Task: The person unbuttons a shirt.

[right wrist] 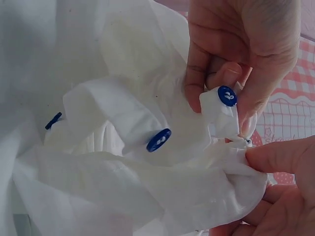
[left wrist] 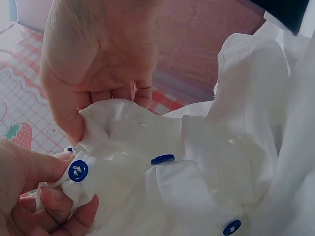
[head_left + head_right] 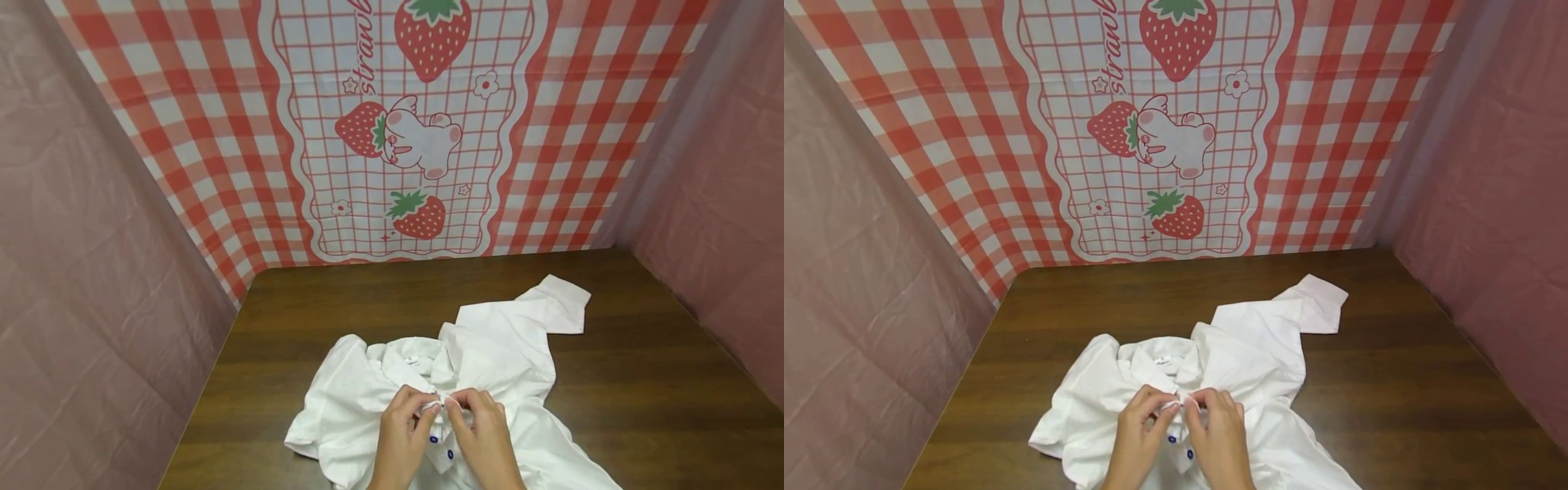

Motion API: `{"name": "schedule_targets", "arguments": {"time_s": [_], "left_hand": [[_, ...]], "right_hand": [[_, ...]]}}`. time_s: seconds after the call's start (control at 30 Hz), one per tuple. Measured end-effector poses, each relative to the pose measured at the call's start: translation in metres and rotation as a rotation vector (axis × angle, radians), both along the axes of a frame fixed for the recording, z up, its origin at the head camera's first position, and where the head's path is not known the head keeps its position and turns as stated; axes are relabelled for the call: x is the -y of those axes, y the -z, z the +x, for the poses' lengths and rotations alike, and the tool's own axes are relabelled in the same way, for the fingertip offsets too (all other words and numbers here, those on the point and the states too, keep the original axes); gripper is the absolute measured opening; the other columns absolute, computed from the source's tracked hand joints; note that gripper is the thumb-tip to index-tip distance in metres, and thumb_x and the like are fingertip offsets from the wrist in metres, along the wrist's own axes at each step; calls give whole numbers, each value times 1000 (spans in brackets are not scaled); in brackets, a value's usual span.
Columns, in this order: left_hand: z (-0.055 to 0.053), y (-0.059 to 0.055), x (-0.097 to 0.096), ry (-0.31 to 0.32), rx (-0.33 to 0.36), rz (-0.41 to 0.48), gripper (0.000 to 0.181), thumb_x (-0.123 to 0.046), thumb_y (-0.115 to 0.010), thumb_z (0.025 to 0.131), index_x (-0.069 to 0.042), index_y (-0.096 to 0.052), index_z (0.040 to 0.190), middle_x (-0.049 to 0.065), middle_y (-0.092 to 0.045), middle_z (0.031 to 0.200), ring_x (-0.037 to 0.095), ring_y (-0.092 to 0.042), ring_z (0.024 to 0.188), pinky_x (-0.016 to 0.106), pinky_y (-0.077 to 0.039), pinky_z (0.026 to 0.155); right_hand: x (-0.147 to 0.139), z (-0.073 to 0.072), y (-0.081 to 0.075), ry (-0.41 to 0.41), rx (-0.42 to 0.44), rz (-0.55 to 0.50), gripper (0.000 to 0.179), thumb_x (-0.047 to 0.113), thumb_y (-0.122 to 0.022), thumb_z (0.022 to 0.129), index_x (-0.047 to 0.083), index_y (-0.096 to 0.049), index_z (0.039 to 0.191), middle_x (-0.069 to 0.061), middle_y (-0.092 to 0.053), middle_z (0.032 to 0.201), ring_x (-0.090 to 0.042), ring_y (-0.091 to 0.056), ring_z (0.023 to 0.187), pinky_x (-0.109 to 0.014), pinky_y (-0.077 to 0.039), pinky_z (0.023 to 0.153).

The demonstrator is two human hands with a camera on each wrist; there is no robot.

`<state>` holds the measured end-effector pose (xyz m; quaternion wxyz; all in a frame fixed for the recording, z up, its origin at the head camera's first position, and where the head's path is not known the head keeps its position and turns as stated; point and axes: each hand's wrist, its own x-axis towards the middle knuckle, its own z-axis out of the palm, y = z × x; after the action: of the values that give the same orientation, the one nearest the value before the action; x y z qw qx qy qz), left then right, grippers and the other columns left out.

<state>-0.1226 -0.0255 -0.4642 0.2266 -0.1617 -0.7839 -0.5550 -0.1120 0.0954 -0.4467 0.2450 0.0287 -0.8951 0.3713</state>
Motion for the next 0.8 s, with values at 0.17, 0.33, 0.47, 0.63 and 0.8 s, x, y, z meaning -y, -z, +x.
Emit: {"name": "schedule_targets", "arguments": {"time_s": [0.17, 0.33, 0.47, 0.63, 0.8], "left_hand": [[2, -7, -1, 76, -24, 62, 5, -9, -66, 84, -11, -69, 85, -1, -59, 80, 8, -55, 67, 16, -46, 58], [5, -20, -3, 65, -7, 82, 8, -2, -67, 81, -9, -69, 82, 1, -59, 78, 13, -55, 64, 17, -46, 57], [4, -15, -1, 50, -5, 67, 11, 4, -68, 77, -7, -68, 79, 4, -58, 76, 15, -53, 62, 15, -44, 56], [2, -7, 4, 79, -37, 36, 11, -1, -69, 78, -11, -68, 82, 1, -58, 77, 10, -52, 62, 13, -43, 56], [3, -7, 13, 98, 23, 9, 18, 0, -68, 75, -17, -67, 77, -6, -58, 76, 1, -49, 65, 14, -43, 59]], "right_hand": [[-8, -5, 6, 29, -10, 44, 3, 11, -67, 81, 8, -66, 79, -1, -64, 75, -20, -57, 73, -33, -36, 68], [-14, -7, 8, 29, 50, -3, 5, 11, -65, 83, 7, -67, 82, -5, -67, 80, -26, -60, 79, -38, -39, 72], [-14, -7, 6, 26, 35, 4, 4, 10, -65, 82, 6, -67, 82, -5, -66, 79, -27, -61, 78, -40, -41, 71], [-19, -5, 1, 26, 153, -3, 6, 13, -64, 84, 8, -67, 84, -7, -67, 83, -30, -63, 82, -45, -46, 76], [-29, -4, -2, -4, 337, 106, 6, 15, -61, 85, 10, -63, 83, -2, -65, 78, -24, -60, 75, -41, -40, 72]]}}
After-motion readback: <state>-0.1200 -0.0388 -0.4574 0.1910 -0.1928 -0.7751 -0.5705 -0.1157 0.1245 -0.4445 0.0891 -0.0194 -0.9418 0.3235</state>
